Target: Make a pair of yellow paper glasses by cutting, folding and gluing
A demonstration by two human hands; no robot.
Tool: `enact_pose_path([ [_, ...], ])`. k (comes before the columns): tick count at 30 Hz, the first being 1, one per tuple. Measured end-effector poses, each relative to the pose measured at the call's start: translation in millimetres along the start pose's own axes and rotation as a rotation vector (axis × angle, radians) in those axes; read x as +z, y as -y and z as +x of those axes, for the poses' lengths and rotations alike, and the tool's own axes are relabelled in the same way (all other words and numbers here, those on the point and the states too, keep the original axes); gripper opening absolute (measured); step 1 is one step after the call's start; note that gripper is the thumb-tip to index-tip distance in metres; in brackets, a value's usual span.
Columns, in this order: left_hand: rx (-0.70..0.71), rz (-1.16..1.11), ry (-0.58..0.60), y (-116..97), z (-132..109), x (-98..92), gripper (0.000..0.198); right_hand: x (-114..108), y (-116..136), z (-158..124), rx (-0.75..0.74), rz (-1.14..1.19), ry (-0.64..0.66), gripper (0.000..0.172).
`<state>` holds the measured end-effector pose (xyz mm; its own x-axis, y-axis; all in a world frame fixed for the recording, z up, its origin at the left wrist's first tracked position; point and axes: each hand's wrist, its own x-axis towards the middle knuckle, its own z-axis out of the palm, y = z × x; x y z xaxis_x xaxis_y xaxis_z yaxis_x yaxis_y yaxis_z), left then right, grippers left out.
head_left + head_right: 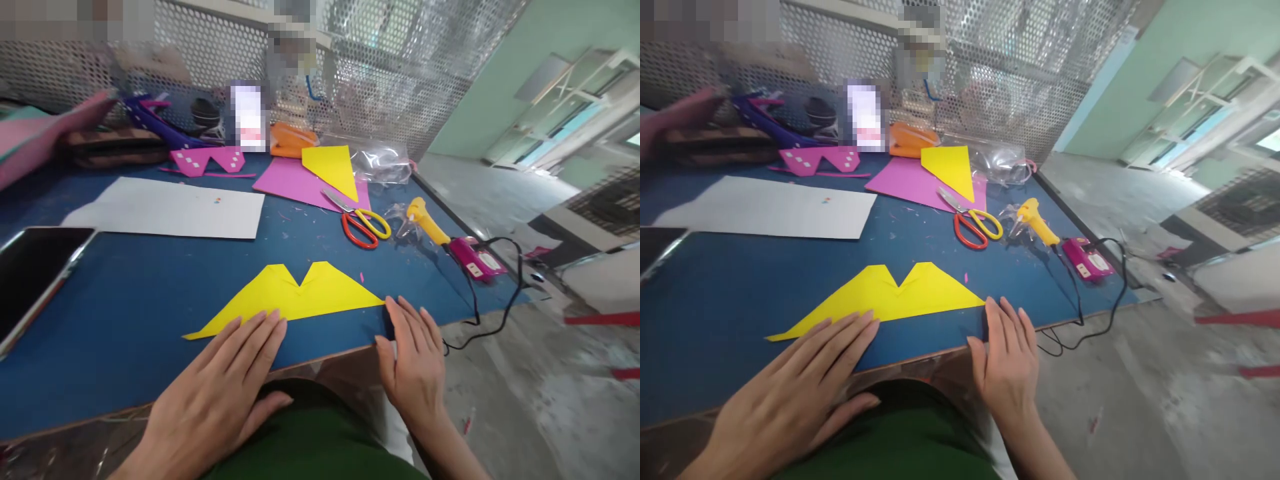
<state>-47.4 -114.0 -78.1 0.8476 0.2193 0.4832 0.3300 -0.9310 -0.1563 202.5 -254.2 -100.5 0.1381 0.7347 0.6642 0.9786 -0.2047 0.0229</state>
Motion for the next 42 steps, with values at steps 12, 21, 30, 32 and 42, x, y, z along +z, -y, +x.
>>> enact_pose_path([
  [12, -0.049, -0.014, -0.018, -6.0, 5.5, -8.6, 0.054, -4.1, 67.5, 35.7, -0.439, 0.229, 0.103, 0.057],
  [21, -0.191, 0.046, -0.030, -3.9, -15.1, -9.4, 0.055, 3.0, 54.5, 18.3, -0.284, 0.257, 0.085, 0.053],
  [30, -0.411, 0.223, -0.013, 3.1, -40.9, -25.0, 0.053, -2.3, -7.2, 3.2, -0.225, 0.022, 0.041, 0.055],
  [32, -0.457, 0.214, -0.008, 4.1, -45.7, -25.7, 0.054, -1.9, -14.9, 0.7, -0.228, -0.009, 0.025, 0.054],
  [42, -0.507, 0.192, -0.079, 6.3, -59.1, -20.4, 0.055, 2.8, -12.3, -4.2, -0.208, -0.026, -0.030, 0.057],
])
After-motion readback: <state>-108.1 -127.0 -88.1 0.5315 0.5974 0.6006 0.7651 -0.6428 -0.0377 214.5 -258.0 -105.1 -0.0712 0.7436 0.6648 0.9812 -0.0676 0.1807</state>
